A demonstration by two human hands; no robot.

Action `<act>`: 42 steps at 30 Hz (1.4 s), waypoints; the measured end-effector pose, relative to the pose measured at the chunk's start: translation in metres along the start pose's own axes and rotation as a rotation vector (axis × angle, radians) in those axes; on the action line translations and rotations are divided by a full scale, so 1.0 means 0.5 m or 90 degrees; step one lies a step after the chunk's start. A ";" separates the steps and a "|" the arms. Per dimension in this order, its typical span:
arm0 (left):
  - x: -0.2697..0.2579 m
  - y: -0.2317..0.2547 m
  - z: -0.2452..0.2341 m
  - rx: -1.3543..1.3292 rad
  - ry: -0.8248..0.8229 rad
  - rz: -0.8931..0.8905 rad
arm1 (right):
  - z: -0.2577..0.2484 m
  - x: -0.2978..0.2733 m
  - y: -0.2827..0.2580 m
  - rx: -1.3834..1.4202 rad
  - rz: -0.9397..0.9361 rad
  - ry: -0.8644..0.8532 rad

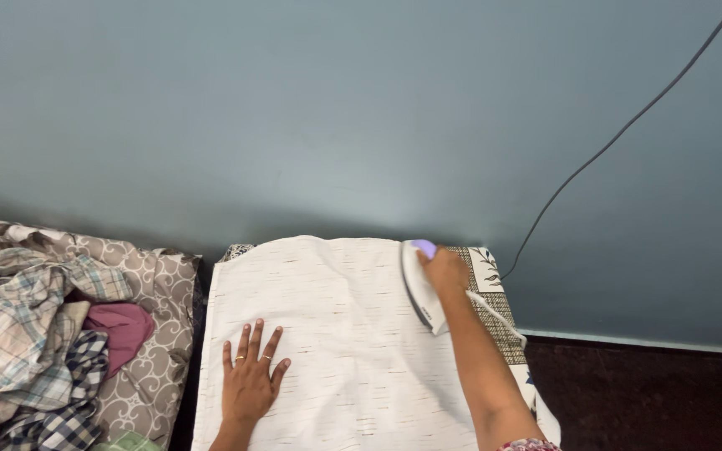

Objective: The person irons a white shirt on a small ironing board. They repeatedly smooth the fabric with an iron, lift and reposition the shirt, and continue ironing different sections until the end of the clip.

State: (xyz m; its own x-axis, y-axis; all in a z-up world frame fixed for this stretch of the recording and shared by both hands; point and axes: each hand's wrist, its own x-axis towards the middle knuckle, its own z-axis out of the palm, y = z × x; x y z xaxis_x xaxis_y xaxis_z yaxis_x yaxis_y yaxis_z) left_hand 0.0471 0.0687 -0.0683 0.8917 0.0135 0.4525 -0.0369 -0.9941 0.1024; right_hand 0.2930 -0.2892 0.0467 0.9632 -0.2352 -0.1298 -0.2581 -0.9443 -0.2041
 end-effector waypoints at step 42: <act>-0.054 -0.058 -0.119 -0.073 -0.194 -0.196 | 0.083 -0.373 -0.311 0.008 -0.246 -0.037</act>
State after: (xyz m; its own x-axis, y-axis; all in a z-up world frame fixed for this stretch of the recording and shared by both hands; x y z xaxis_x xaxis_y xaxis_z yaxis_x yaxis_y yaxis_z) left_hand -0.0026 0.1037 -0.0310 0.9605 0.2571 0.1065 0.2162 -0.9303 0.2962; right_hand 0.1505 -0.0888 0.0622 0.9839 0.1508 -0.0964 0.1212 -0.9576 -0.2613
